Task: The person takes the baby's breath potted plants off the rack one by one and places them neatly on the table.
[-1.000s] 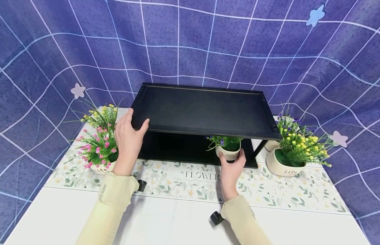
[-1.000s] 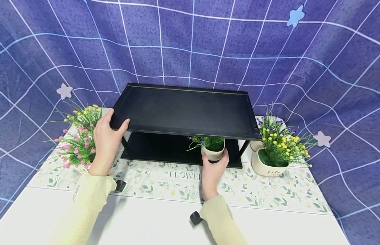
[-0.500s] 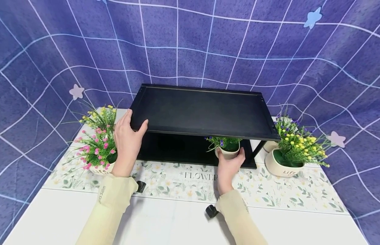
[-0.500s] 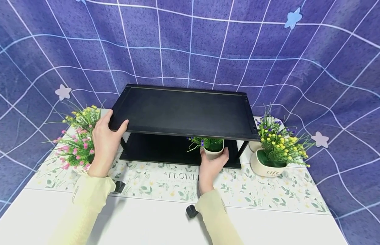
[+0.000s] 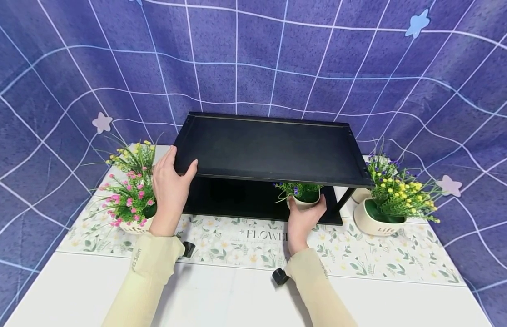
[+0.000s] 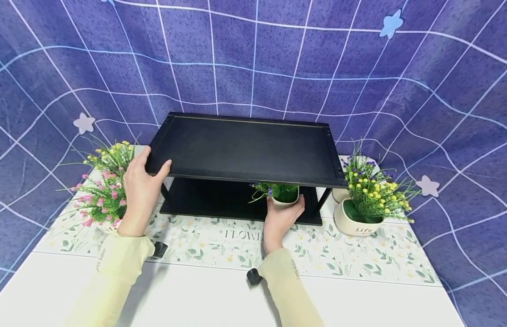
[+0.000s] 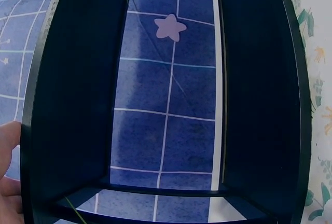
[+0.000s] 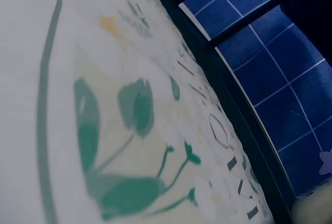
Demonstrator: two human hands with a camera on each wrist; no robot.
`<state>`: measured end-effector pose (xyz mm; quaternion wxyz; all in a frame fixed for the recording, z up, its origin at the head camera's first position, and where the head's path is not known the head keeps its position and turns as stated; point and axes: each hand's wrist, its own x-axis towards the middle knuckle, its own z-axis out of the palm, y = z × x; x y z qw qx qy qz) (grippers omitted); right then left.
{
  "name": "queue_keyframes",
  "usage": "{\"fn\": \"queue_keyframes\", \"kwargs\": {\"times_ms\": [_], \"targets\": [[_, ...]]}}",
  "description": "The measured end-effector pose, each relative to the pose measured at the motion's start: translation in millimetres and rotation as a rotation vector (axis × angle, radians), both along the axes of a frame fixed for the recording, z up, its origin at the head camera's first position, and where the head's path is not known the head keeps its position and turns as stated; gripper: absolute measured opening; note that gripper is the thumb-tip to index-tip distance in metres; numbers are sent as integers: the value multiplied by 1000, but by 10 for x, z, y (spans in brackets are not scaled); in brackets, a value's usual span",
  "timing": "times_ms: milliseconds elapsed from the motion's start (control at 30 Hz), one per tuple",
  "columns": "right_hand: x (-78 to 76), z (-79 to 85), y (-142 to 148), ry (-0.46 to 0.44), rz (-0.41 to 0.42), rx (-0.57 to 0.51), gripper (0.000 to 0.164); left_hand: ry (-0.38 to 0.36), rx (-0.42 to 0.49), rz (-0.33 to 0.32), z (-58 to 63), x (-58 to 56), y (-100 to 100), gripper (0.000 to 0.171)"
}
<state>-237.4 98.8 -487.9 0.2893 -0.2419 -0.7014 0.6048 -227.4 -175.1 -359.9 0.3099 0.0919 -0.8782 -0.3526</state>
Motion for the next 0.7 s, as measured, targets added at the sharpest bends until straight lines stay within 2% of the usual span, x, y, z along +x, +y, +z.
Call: {"fn": "queue_keyframes", "kwargs": {"times_ms": [367,700], "targets": [[24,2,71,-3,-6,36,86,-11,-2,0,7,11,2,62],[42,-32,166,-36,72,72,85,-12,-6,4,-6,7,-5,62]]}}
